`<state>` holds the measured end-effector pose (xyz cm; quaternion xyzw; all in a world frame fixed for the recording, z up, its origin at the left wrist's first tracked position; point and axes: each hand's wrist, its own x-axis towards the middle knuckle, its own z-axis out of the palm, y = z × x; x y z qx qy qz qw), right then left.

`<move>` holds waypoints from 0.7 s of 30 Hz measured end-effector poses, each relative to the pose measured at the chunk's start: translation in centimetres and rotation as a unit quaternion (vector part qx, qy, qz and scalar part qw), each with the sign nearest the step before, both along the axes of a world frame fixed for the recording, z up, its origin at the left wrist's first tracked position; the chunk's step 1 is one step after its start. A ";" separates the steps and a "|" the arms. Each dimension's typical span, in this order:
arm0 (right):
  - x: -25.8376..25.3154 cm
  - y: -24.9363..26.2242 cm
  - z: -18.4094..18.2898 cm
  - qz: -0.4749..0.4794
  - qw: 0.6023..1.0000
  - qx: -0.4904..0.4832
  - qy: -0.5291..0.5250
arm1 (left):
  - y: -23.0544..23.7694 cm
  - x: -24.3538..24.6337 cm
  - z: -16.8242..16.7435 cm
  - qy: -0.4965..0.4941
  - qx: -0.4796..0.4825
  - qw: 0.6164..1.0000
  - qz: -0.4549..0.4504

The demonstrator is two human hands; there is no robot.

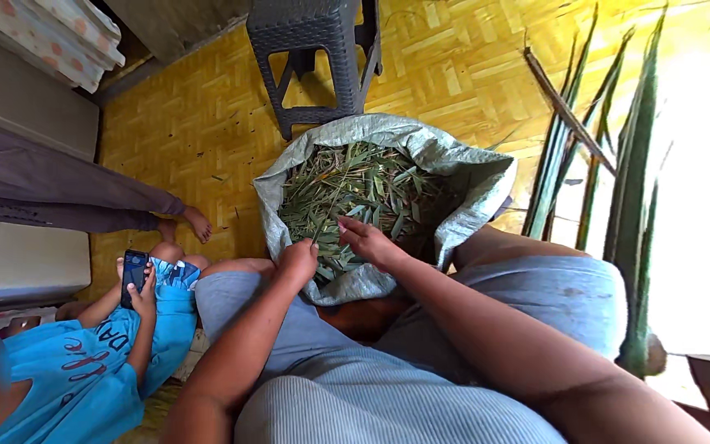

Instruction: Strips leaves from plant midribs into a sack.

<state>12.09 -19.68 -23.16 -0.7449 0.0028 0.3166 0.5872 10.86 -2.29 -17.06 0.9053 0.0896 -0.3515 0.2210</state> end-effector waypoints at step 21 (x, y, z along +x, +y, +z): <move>1.0 -0.7 -0.7 -0.019 0.998 -0.053 -0.006 | -0.7 -0.9 1.0 0.075 -0.176 0.974 0.120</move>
